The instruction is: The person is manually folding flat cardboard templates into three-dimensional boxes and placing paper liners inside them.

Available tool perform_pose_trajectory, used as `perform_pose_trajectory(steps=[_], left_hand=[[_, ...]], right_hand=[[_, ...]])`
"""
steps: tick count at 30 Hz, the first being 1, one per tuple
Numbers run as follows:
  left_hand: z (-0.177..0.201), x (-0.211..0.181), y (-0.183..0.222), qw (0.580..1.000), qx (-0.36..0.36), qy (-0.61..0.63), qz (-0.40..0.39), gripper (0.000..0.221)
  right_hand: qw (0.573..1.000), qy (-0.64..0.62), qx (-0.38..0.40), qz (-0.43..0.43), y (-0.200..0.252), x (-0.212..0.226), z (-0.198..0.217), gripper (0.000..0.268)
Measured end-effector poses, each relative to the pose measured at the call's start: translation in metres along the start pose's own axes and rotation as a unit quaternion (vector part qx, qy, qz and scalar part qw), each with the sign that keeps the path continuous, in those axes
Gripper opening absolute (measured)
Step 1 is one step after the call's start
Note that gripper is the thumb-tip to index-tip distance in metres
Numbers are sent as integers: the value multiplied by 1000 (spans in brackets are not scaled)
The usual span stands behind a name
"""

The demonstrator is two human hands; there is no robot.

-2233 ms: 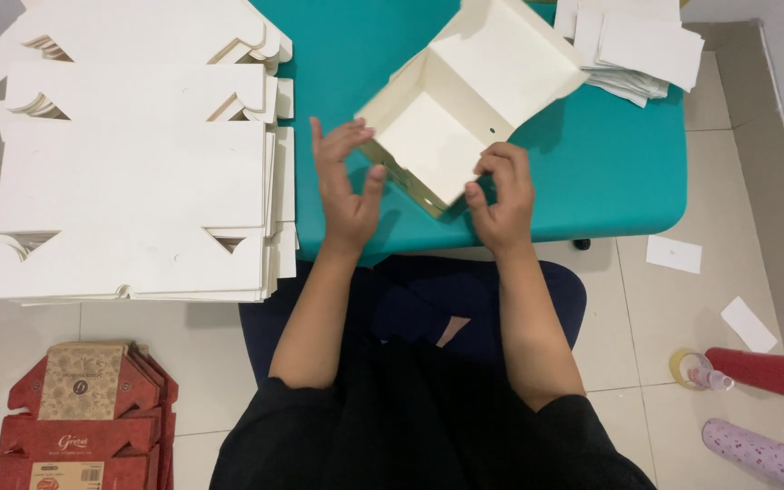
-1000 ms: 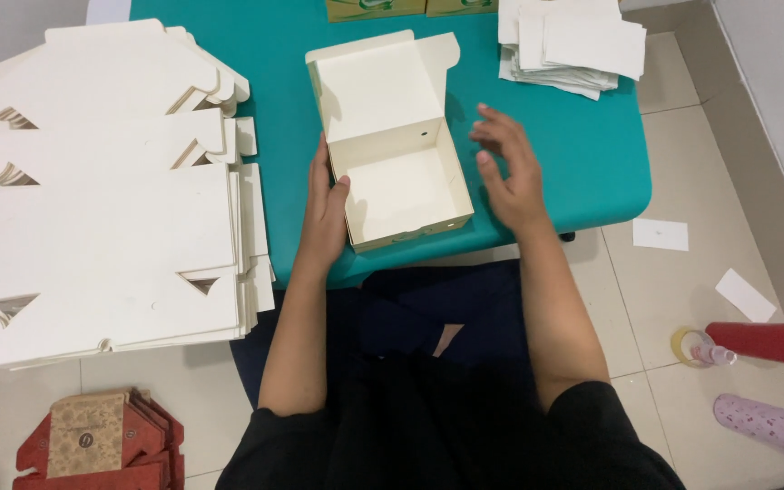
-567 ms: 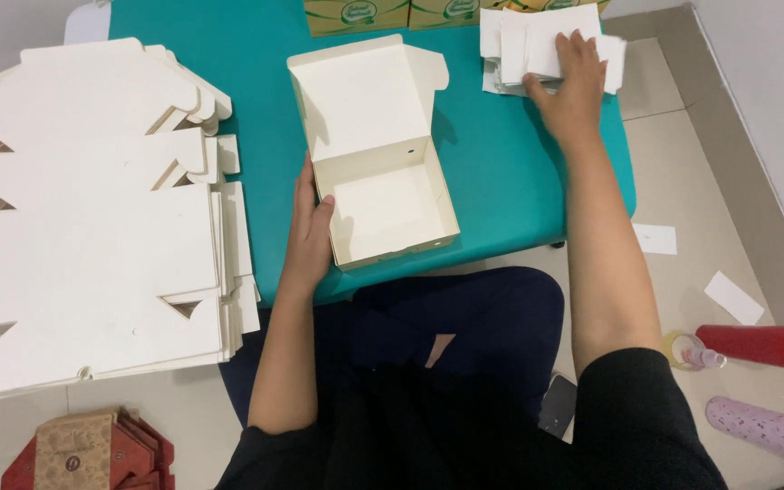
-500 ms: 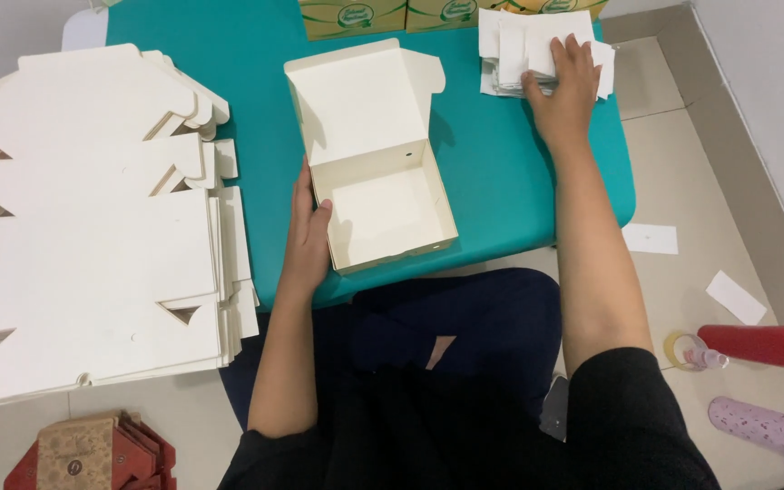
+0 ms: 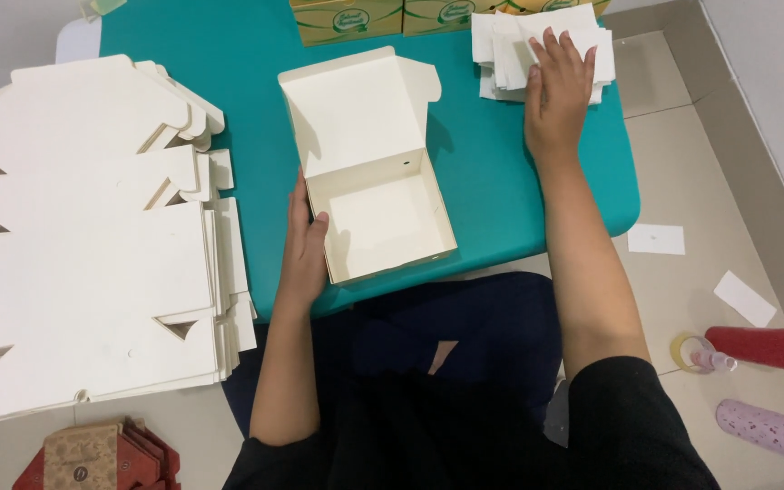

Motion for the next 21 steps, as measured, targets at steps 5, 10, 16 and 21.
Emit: perform_pose_trajectory(steps=[5, 10, 16, 21], left_hand=[[1, 0, 2, 1000, -10, 4, 0, 56], [6, 3, 3, 1000, -18, -3, -1, 54], [7, 48, 0, 999, 7, -8, -46, 51], [9, 48, -1, 998, 24, 7, -50, 52]], right_hand=[[940, -261, -177, -131, 4, -21, 36, 37], [828, -481, -148, -247, 9, 72, 74, 42], [975, -132, 119, 135, 26, 217, 52, 10], [814, -177, 552, -33, 27, 245, 26, 49]])
Point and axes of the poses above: each hand's wrist, its own y-axis away from the middle knuckle, its own z-axis out of the back of the hand, x = y × z, the point moved 4 cm from there along -y, towards the middle knuckle, and after that the axes turned 1 degree about x, right-handed, at the moved point
